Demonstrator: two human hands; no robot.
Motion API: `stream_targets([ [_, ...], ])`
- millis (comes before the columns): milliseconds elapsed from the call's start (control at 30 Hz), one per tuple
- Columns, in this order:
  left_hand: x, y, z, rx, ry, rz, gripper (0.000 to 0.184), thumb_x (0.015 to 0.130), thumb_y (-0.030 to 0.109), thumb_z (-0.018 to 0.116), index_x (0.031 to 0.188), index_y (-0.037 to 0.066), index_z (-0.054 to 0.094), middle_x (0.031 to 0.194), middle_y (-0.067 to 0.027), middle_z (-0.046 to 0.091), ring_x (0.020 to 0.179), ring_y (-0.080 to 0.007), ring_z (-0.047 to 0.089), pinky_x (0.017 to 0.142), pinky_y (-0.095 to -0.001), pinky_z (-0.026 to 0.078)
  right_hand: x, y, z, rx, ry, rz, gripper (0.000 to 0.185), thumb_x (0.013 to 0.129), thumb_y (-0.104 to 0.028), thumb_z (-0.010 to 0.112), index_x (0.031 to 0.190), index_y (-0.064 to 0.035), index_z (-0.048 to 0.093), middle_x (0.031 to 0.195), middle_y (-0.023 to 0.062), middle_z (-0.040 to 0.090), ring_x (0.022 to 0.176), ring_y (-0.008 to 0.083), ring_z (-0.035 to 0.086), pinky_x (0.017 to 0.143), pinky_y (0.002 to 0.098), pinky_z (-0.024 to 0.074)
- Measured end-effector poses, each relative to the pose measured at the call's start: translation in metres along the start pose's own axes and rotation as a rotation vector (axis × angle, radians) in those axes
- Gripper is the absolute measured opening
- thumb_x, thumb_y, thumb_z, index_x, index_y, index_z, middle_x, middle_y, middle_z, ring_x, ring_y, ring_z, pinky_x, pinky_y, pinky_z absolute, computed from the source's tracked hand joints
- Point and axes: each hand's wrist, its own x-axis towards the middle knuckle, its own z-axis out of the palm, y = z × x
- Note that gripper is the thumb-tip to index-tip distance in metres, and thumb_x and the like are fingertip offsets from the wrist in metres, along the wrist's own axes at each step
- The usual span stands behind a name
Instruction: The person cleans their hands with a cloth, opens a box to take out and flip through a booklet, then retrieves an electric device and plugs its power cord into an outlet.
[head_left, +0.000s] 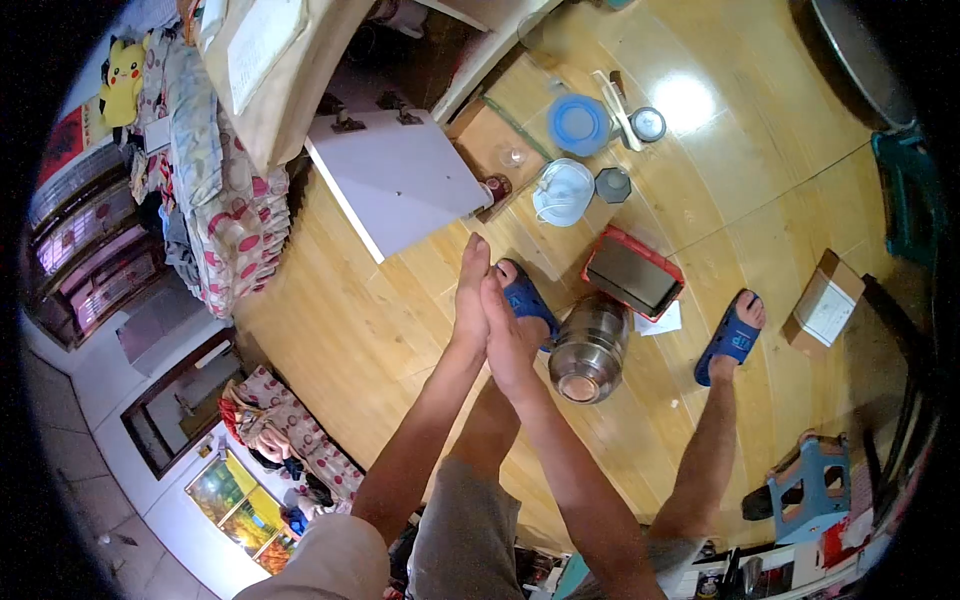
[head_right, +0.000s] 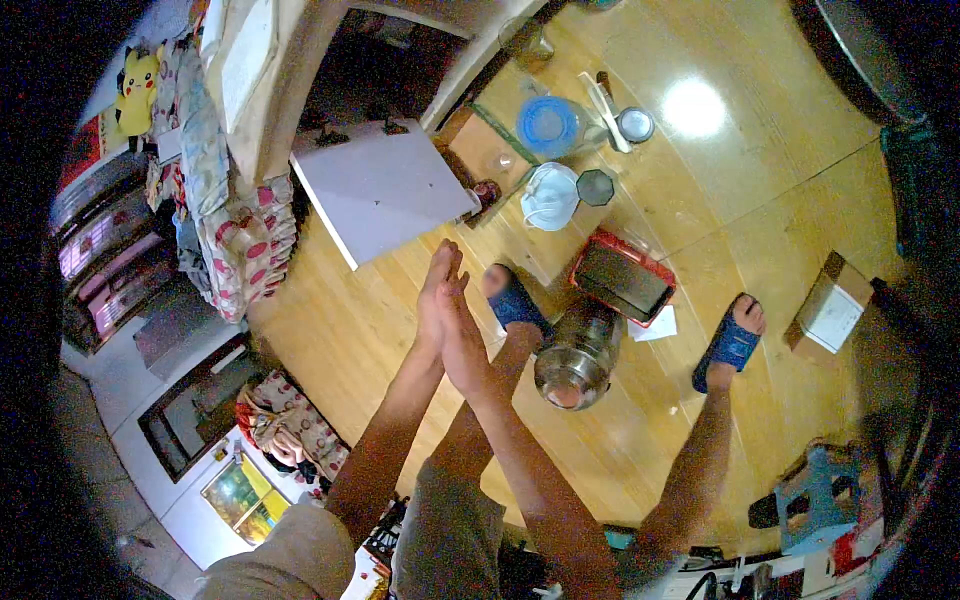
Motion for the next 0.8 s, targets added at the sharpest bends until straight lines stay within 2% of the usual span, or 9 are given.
stream_targets([
  [200,-0.081,0.064,0.009,-0.1,-0.024,-0.072,0.063,0.105,0.039,0.034,0.155,0.007,0.015,0.161,-0.008,0.016,0.149,-0.0221,0.013,0.119,-0.0351,0.014,-0.042,-0.045,0.024,-0.25,-0.138,-0.032,0.061,0.106,-0.038,0.033,0.151,0.0021,0.023,0.159,0.0093,0.021,0.147,0.0189,0.018,0.12,0.0316,0.0104],
  [233,-0.1,0.08,0.011,-0.151,-0.03,-0.096,0.063,0.105,0.039,0.033,0.155,0.007,0.013,0.162,-0.0066,0.014,0.149,-0.0214,0.011,0.119,-0.0339,0.012,-0.042,-0.025,0.026,-0.044,0.093,-0.112,0.051,0.097,-0.023,0.061,0.134,0.0089,0.049,0.136,0.0108,0.054,0.124,0.0161,0.05,0.108,0.0279,0.0347],
  [400,-0.173,0.104,-0.017,-0.319,-0.037,-0.122,0.063,0.105,0.043,0.029,0.155,0.008,0.014,0.161,-0.0073,0.015,0.149,-0.0218,0.011,0.12,-0.0326,0.011,-0.1,-0.054,0.088,0.079,0.17,-0.001,0.031,0.093,-0.022,0.067,0.106,0.0059,0.063,0.104,0.0026,0.063,0.097,0.0086,0.057,0.085,0.0232,0.0453],
  [467,-0.183,0.071,-0.037,-0.333,0.025,-0.084,0.064,0.105,0.046,0.028,0.155,0.007,0.016,0.16,-0.0097,0.018,0.148,-0.0231,0.015,0.12,-0.0334,0.013,-0.096,-0.023,0.093,-0.128,0.182,-0.295,0.029,0.092,-0.027,0.068,0.101,0.0004,0.064,0.094,-0.0016,0.061,0.088,0.0057,0.055,0.075,0.0226,0.0458],
  [500,-0.195,0.066,-0.044,-0.356,0.043,-0.078,0.065,0.105,0.047,0.028,0.155,0.007,0.017,0.16,-0.0109,0.019,0.147,-0.0237,0.016,0.119,-0.0338,0.013,-0.082,0.024,0.046,-0.45,0.083,-0.009,0.032,0.095,-0.033,0.063,0.107,-0.0033,0.062,0.099,-0.0021,0.059,0.092,0.0081,0.055,0.077,0.0231,0.0452],
  [533,-0.209,0.072,-0.049,-0.371,0.055,-0.079,0.066,0.105,0.048,0.028,0.154,0.006,0.019,0.159,-0.0121,0.021,0.147,-0.0244,0.018,0.119,-0.0342,0.014,-0.098,0.007,0.06,-0.475,0.077,-0.025,0.032,0.095,-0.033,0.063,0.107,-0.0033,0.062,0.099,-0.0021,0.059,0.092,0.0081,0.055,0.077,0.0231,0.0452],
  [600,-0.251,0.122,-0.061,-0.393,-0.009,-0.061,0.068,0.104,0.05,0.03,0.154,0.004,0.02,0.158,-0.0133,0.023,0.146,-0.0251,0.021,0.119,-0.0347,0.015,-0.15,-0.042,0.11,-0.362,-0.205,0.034,0.05,0.106,-0.03,0.03,0.148,-0.0046,0.037,0.156,0.0041,0.032,0.144,0.0167,0.025,0.119,0.0306,0.0112],
  [633,-0.267,0.143,-0.065,-0.394,-0.066,-0.043,0.072,0.103,0.052,0.033,0.153,0.002,0.022,0.157,-0.0145,0.026,0.145,-0.0259,0.024,0.119,-0.0352,0.017,-0.167,-0.053,0.135,-0.358,-0.114,0.102,0.049,0.105,-0.029,0.032,0.147,-0.0055,0.039,0.155,0.0041,0.034,0.143,0.0173,0.027,0.119,0.0304,0.0124],
  [800,-0.289,0.158,-0.124,-0.513,-0.122,-0.081,0.07,0.102,0.049,0.037,0.151,0.0,0.026,0.155,-0.0127,0.031,0.141,-0.0248,0.03,0.117,-0.0354,0.021,-0.189,-0.042,0.182,-0.928,-0.198,-0.326,0.047,0.102,-0.025,0.038,0.142,-0.0004,0.044,0.146,0.0148,0.044,0.139,0.0248,0.036,0.116,0.0335,0.0235],
])
